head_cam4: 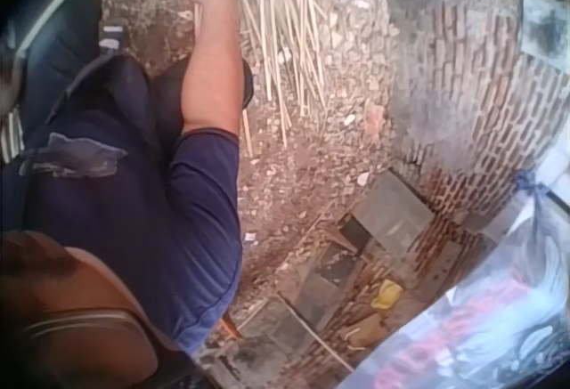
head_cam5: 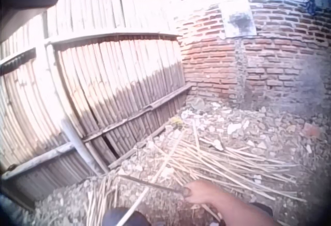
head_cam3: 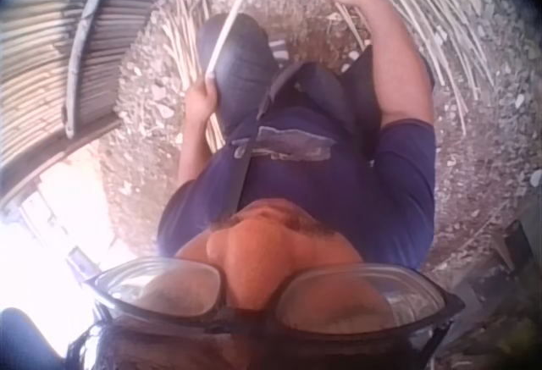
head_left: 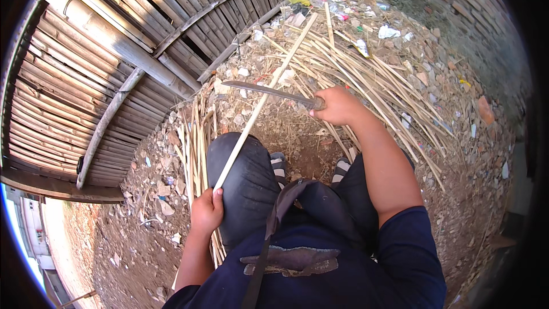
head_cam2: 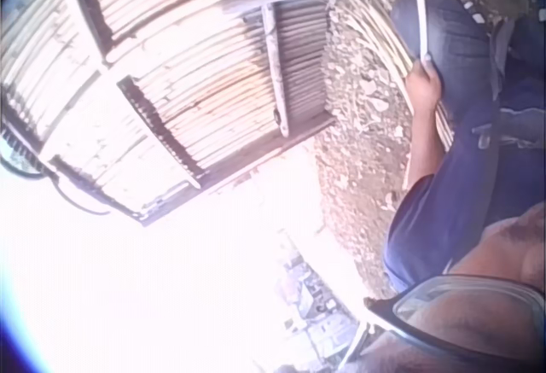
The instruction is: The person uses a blade to shave the surface of a bamboo strip, repeating the motion along its length.
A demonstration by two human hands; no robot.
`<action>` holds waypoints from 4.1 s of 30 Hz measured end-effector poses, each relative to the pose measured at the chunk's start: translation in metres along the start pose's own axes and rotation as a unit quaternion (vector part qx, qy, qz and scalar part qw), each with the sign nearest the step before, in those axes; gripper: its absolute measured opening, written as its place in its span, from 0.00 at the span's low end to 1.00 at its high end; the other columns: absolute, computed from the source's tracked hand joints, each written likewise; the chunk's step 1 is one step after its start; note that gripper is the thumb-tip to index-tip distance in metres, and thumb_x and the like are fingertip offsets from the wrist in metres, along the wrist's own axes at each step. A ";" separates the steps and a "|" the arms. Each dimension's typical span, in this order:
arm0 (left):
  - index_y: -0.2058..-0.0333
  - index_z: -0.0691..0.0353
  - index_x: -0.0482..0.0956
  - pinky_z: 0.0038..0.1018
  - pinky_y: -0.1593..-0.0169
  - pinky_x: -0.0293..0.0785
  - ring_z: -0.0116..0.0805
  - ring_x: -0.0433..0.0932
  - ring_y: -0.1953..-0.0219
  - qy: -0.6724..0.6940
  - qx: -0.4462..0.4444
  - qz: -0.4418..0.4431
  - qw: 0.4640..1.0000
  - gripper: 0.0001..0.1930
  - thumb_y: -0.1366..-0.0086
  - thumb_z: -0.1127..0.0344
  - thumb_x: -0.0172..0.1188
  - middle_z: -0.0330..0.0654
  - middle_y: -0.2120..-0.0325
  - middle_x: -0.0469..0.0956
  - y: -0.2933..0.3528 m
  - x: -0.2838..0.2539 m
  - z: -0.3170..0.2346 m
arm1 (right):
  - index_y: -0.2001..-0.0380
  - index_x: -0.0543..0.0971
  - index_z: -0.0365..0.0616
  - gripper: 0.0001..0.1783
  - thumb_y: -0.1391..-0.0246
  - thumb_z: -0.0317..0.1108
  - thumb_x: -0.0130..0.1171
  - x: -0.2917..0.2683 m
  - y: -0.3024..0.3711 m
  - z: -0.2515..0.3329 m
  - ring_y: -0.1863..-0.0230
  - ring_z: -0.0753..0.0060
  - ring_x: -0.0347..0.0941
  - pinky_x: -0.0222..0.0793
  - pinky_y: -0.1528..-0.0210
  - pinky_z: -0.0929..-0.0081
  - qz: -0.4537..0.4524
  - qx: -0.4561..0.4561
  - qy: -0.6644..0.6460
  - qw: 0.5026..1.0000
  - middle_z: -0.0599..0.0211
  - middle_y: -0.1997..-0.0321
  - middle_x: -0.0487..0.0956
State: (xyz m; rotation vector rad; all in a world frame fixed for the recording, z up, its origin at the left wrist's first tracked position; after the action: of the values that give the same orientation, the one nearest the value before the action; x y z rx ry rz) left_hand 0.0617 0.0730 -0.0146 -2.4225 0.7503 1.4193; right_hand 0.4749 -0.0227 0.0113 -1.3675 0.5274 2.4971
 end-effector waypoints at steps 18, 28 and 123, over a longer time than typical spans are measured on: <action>0.75 0.66 0.73 0.51 0.70 0.70 0.64 0.77 0.77 -0.008 0.006 0.004 1.000 0.22 0.25 0.54 0.55 0.59 0.83 0.75 0.000 -0.001 -0.001 | 0.49 0.81 0.34 0.30 0.47 0.47 0.70 0.005 -0.008 -0.007 0.52 0.45 0.82 0.74 0.47 0.56 -0.034 0.046 -0.062 0.996 0.40 0.56 0.84; 0.74 0.65 0.74 0.50 0.69 0.71 0.64 0.77 0.76 -0.011 -0.017 0.023 1.000 0.22 0.25 0.52 0.55 0.58 0.82 0.76 -0.002 0.000 0.007 | 0.58 0.83 0.41 0.21 0.48 0.46 0.71 -0.033 0.007 -0.025 0.61 0.42 0.82 0.77 0.57 0.51 -0.151 0.118 0.036 0.981 0.46 0.67 0.84; 0.63 0.63 0.80 0.50 0.57 0.77 0.62 0.83 0.63 -0.110 -0.018 0.087 0.990 0.24 0.31 0.43 0.59 0.59 0.71 0.82 0.001 -0.020 -0.012 | 0.53 0.83 0.42 0.25 0.48 0.48 0.70 -0.016 0.006 -0.027 0.47 0.45 0.79 0.75 0.45 0.53 -0.069 0.095 -0.029 0.993 0.50 0.51 0.84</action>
State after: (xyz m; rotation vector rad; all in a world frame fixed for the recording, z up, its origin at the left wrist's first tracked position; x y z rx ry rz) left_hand 0.0618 0.0731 0.0090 -2.2204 0.9074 1.7450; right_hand 0.5015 -0.0398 0.0126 -1.2148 0.6169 2.3031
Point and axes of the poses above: each hand's wrist, its own y-axis away from the middle knuckle, its own x-axis out of the palm, z = x × y, the point moved 9 cm from there along -y, towards the middle knuckle
